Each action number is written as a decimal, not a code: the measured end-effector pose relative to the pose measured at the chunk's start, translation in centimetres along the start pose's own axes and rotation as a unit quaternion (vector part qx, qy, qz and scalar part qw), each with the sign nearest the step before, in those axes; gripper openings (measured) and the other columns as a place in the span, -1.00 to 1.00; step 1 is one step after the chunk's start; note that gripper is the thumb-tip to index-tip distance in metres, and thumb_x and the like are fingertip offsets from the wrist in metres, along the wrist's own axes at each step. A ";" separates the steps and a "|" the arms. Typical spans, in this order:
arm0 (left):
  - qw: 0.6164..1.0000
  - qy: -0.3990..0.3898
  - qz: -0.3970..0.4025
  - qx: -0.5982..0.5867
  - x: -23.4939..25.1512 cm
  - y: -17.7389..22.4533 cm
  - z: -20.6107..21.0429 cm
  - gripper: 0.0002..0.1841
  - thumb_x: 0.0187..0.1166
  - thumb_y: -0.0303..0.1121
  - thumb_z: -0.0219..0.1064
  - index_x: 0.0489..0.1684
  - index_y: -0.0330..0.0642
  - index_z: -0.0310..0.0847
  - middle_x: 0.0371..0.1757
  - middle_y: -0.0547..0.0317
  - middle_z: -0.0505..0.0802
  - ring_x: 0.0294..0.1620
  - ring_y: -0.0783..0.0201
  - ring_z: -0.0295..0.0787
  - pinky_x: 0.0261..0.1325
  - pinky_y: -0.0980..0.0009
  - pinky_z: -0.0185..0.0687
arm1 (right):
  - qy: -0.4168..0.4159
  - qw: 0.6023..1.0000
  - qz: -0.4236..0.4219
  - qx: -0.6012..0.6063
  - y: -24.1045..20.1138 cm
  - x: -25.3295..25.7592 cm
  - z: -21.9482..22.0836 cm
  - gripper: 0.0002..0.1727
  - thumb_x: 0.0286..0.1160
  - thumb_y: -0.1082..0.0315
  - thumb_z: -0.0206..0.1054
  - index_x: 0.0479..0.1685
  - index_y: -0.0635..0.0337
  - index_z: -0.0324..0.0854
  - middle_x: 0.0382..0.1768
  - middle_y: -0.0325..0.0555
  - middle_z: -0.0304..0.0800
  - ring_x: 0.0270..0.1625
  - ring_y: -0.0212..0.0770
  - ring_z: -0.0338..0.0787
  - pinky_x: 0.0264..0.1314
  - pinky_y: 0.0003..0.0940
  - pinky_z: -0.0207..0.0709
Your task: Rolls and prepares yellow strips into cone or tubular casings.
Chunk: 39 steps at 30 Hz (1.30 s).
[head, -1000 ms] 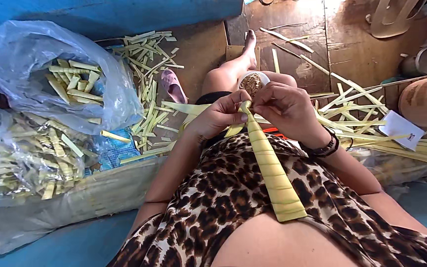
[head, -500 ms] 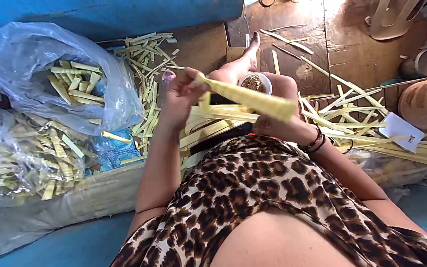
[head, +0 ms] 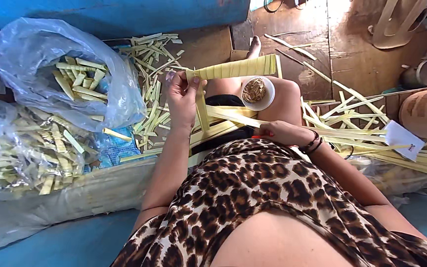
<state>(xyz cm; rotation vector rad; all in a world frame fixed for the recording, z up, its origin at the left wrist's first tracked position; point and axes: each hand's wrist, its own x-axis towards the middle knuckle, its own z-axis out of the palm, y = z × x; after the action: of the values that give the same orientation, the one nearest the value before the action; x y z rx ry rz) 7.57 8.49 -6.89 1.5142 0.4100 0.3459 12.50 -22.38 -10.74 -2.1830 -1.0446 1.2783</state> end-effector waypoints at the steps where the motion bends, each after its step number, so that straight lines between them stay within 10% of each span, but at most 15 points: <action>1: 1.000 -0.009 -0.005 -0.010 -0.1 0.0 0.1 -0.86 0.73 -0.45 0.24 0.13 -0.20 0.49 -0.01 0.24 0.82 0.01 0.29 0.87 0.06 0.29 0.87 | 0.013 1.000 0.010 0.000 -0.5 -0.4 -0.1 -0.82 0.63 0.27 0.38 -0.06 0.21 0.71 -0.23 0.04 0.80 -0.14 0.02 0.82 0.01 0.11 0.66; 11: 0.967 -0.092 -0.177 -0.161 -2.1 0.8 2.4 -0.78 0.72 -0.53 0.17 0.15 -0.07 0.64 0.07 0.25 0.85 0.13 0.27 0.79 0.25 0.20 0.73 | 0.246 0.954 -0.098 0.143 -3.6 -2.4 -1.1 -0.67 0.77 0.22 0.16 0.38 0.09 0.50 -0.39 -0.12 0.74 -0.51 -0.28 0.71 -0.49 -0.30 0.67; 17: 0.940 -0.174 -0.201 -0.214 -3.4 2.1 4.2 -0.63 0.53 -0.72 0.24 0.20 -0.09 0.57 0.02 0.26 0.86 -0.04 0.36 0.85 0.07 0.37 0.82 | 0.377 0.922 -0.087 0.011 -7.2 -1.1 -2.4 -0.64 0.75 0.30 0.19 0.42 0.22 0.54 -0.06 0.04 0.80 -0.22 -0.09 0.81 -0.18 -0.08 0.71; 24: 0.921 -0.291 -0.183 -0.183 -4.0 1.5 4.9 -0.42 0.33 -0.66 0.44 0.40 -0.16 0.49 0.19 0.19 0.81 0.09 0.32 0.81 0.15 0.32 0.80 | 0.335 0.939 -0.071 0.004 -8.3 -0.7 -2.2 -0.65 0.64 0.42 0.20 0.35 0.22 0.61 -0.04 0.06 0.81 -0.15 -0.03 0.85 -0.14 0.02 0.74; 28: 0.977 -0.176 -0.086 -0.080 -1.1 1.6 0.6 -0.70 0.45 -0.61 0.42 0.08 -0.08 0.65 -0.10 0.41 0.87 -0.07 0.45 0.82 0.08 0.38 0.80 | 0.321 0.940 -0.112 0.038 -6.0 -1.1 -1.9 -0.72 0.70 0.24 0.28 0.19 0.20 0.70 -0.15 -0.06 0.85 -0.15 -0.23 0.84 -0.01 -0.15 0.76; 32: 0.996 -0.031 -0.051 -0.070 2.1 2.1 -9.5 -0.66 0.59 -0.55 0.26 0.23 0.05 0.46 -0.05 0.50 0.85 -0.01 0.48 0.81 0.17 0.40 0.77 | 0.174 0.982 -0.071 0.028 -3.8 -1.8 -1.7 -0.73 0.70 0.24 0.26 0.19 0.16 0.68 -0.22 -0.04 0.81 -0.22 -0.10 0.82 -0.11 0.01 0.73; 36: 0.905 0.357 -0.022 -0.230 4.0 -0.4 -18.8 -0.78 0.78 -0.40 0.18 0.28 -0.09 0.39 -0.14 0.24 0.69 -0.24 0.46 0.69 -0.04 0.55 0.69 | 0.093 0.995 -0.031 0.014 -2.7 -1.6 -0.9 -0.63 0.76 0.19 0.18 0.25 0.26 0.67 -0.11 0.19 0.84 -0.04 0.14 0.85 0.10 0.20 0.64; 39: 0.884 0.411 -0.097 -0.200 3.3 -4.9 -22.5 -0.91 0.78 -0.33 0.19 0.07 -0.03 0.45 -0.34 0.38 0.63 -0.42 0.54 0.57 -0.21 0.62 0.60 | 0.093 0.994 -0.044 0.022 -2.7 -1.3 -0.8 -0.60 0.76 0.18 0.17 0.33 0.23 0.72 0.18 0.14 0.84 0.22 0.05 0.84 0.38 0.04 0.62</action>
<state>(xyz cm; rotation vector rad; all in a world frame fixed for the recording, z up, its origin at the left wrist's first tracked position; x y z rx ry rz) -0.12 29.78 -12.20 0.8476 1.0797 0.8607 11.71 -21.60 -7.80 -2.1511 -1.0160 1.0264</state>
